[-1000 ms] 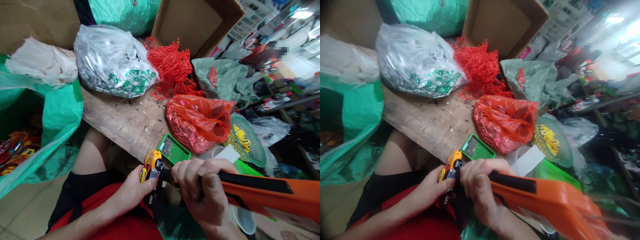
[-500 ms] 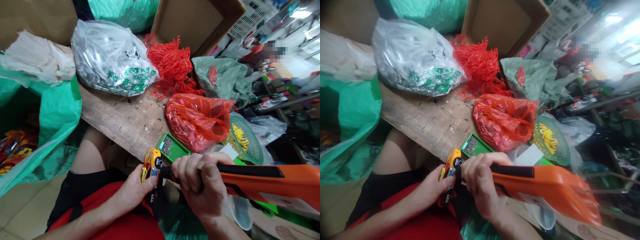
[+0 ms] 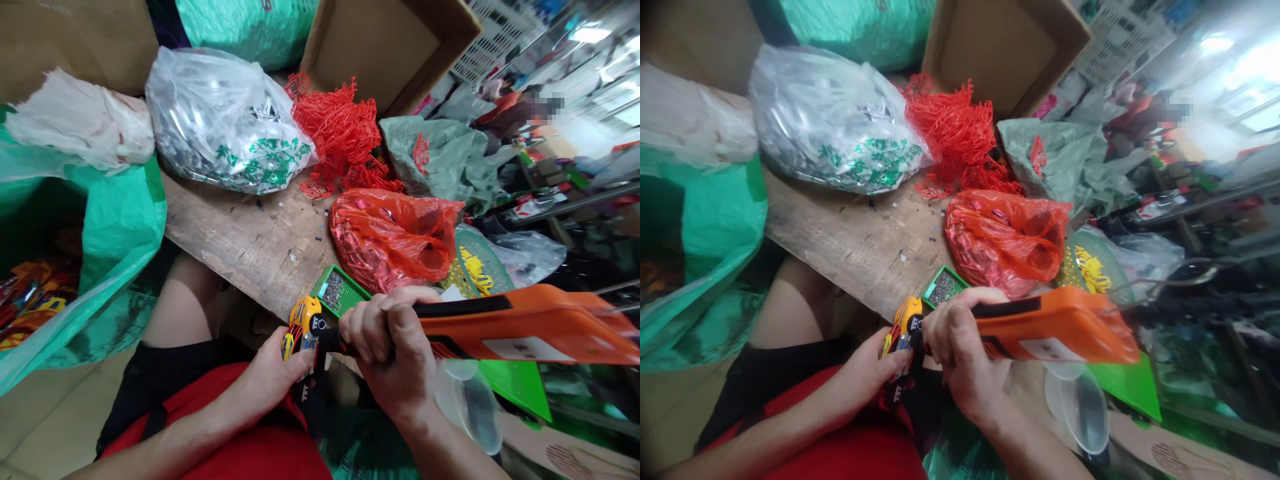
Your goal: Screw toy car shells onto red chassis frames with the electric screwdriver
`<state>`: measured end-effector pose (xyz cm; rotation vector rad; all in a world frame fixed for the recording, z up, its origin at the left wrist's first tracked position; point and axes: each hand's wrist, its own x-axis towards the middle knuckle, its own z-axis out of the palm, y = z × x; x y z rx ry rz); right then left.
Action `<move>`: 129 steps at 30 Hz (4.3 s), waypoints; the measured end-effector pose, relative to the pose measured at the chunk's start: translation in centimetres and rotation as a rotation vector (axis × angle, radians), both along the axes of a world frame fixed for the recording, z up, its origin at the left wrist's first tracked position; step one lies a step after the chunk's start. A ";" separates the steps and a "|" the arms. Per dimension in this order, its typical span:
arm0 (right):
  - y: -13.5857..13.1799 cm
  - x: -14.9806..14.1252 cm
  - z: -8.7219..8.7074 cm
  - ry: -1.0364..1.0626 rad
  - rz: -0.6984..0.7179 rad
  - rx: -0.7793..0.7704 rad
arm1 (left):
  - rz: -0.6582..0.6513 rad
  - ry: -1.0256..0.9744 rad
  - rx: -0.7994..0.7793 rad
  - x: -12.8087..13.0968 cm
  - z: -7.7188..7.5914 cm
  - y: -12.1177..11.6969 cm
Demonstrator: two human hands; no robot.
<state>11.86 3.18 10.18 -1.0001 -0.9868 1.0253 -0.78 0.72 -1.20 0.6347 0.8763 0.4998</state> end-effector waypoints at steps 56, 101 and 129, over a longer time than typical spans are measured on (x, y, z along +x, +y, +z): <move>4.8 7.0 -5.4 -0.028 -0.275 0.091 | -0.041 0.007 -0.177 -0.5 1.3 0.5; -4.4 0.7 0.0 -0.055 0.099 0.102 | 0.032 -0.142 -0.107 -0.1 -0.2 0.0; -3.0 0.1 -0.1 0.039 0.060 0.022 | 0.068 -0.069 -0.028 0.3 0.8 -0.2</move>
